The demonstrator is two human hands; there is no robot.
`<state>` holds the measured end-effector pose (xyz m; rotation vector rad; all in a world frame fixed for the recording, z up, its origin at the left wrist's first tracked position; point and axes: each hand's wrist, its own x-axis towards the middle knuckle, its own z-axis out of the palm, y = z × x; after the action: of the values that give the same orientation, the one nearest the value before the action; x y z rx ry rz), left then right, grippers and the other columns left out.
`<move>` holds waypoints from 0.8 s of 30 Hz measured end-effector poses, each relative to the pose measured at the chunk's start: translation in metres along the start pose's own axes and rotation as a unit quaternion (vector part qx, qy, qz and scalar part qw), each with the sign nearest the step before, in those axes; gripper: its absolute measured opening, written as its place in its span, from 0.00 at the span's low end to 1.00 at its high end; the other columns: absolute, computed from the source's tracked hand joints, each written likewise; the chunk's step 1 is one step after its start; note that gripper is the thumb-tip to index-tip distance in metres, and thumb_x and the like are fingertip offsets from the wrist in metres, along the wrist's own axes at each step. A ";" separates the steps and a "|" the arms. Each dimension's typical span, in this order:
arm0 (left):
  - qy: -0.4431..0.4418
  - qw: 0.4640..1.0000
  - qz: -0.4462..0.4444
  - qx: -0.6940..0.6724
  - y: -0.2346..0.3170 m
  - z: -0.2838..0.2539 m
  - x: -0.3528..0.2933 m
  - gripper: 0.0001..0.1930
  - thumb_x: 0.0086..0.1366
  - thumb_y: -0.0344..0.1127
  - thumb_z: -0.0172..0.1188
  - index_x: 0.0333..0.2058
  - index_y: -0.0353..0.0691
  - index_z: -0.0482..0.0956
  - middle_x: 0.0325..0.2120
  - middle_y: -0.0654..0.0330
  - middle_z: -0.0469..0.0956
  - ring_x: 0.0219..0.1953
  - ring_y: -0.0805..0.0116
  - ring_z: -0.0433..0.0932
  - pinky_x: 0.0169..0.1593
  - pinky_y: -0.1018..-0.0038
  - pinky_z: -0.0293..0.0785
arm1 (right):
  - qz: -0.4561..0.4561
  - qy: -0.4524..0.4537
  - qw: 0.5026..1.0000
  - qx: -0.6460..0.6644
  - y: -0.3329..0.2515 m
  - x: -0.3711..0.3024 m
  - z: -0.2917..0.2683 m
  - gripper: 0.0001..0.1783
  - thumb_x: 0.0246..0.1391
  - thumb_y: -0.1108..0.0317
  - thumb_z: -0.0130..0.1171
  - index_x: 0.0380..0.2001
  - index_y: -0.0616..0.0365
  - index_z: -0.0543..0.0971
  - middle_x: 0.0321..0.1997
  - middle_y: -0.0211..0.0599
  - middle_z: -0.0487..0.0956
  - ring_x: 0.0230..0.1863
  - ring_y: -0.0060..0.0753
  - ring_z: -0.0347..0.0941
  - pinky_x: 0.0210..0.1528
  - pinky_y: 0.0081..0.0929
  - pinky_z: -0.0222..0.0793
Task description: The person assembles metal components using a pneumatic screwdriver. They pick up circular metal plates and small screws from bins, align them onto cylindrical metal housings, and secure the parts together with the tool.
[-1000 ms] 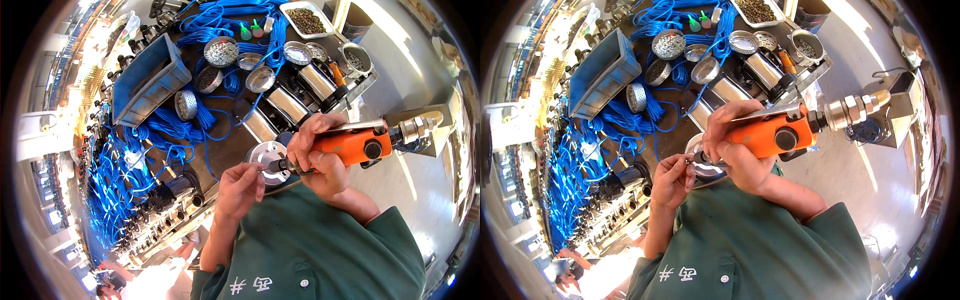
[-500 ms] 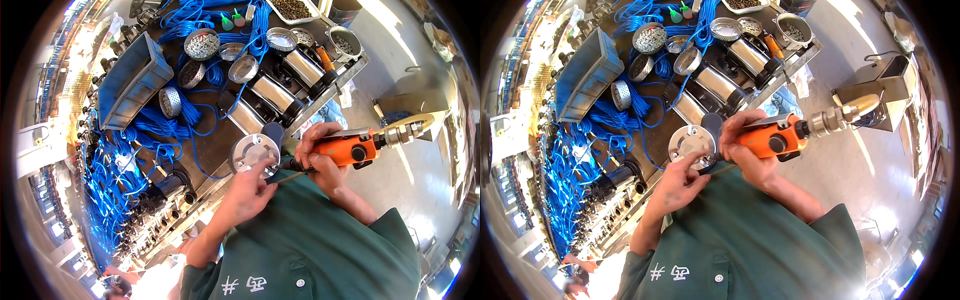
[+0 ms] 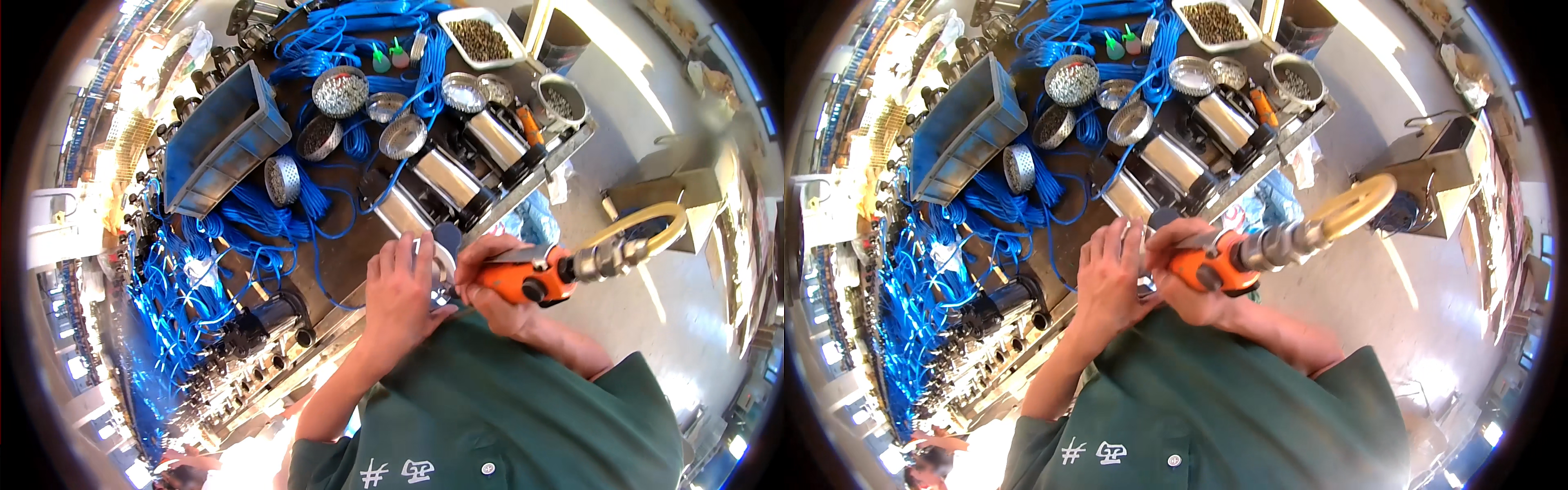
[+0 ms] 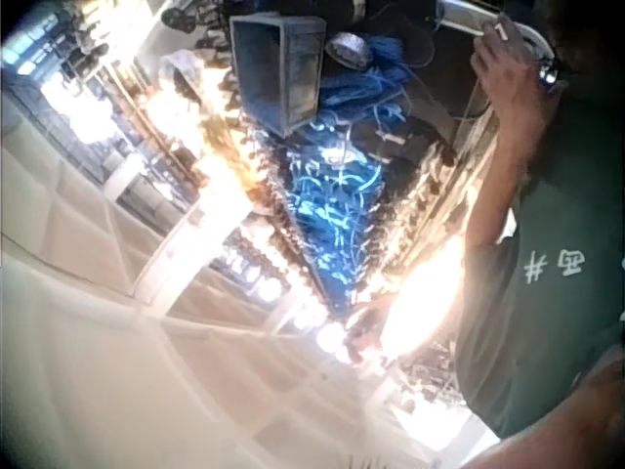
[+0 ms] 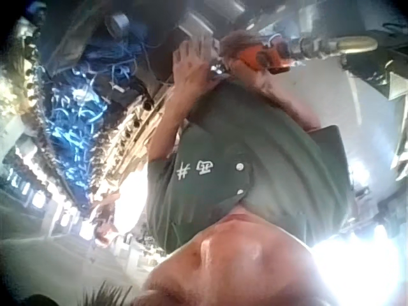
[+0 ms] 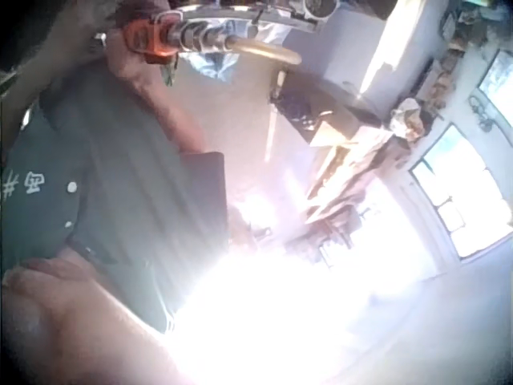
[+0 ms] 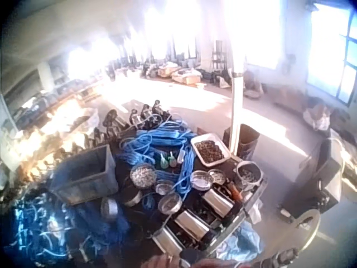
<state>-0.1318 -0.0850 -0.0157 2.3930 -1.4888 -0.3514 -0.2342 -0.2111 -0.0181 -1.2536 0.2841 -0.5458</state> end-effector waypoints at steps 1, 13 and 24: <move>-0.012 1.000 -0.009 0.021 0.002 0.002 0.001 0.48 0.36 0.44 0.75 0.57 0.33 0.63 0.51 0.48 0.65 0.53 0.50 0.65 0.53 0.61 0.63 | 0.026 0.008 1.000 0.006 -0.007 0.002 0.005 0.19 0.39 0.88 0.51 0.37 0.61 0.71 0.29 0.42 0.75 0.25 0.29 0.71 0.25 0.24 0.70; -0.088 0.983 0.026 0.161 0.006 0.067 0.071 0.22 0.46 0.42 0.62 0.41 0.39 0.74 0.37 0.53 0.72 0.42 0.56 0.69 0.45 0.59 0.63 | -0.149 0.207 0.955 0.151 -0.013 0.041 -0.045 0.20 0.44 0.74 0.47 0.45 0.64 0.69 0.36 0.41 0.70 0.23 0.22 0.65 0.33 0.25 0.68; -0.299 0.946 -0.080 0.097 -0.023 0.017 0.051 0.37 0.40 0.52 0.70 0.52 0.50 0.70 0.36 0.53 0.79 0.44 0.56 0.78 0.48 0.55 0.67 | 0.201 0.248 0.870 0.377 0.071 0.141 -0.044 0.12 0.47 0.75 0.54 0.37 0.63 0.70 0.33 0.38 0.73 0.30 0.33 0.72 0.40 0.28 0.70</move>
<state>-0.0970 -0.1231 -0.0429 2.7173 -1.6180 -1.0998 -0.1212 -0.3077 -0.0865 -0.2579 0.6708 -0.5316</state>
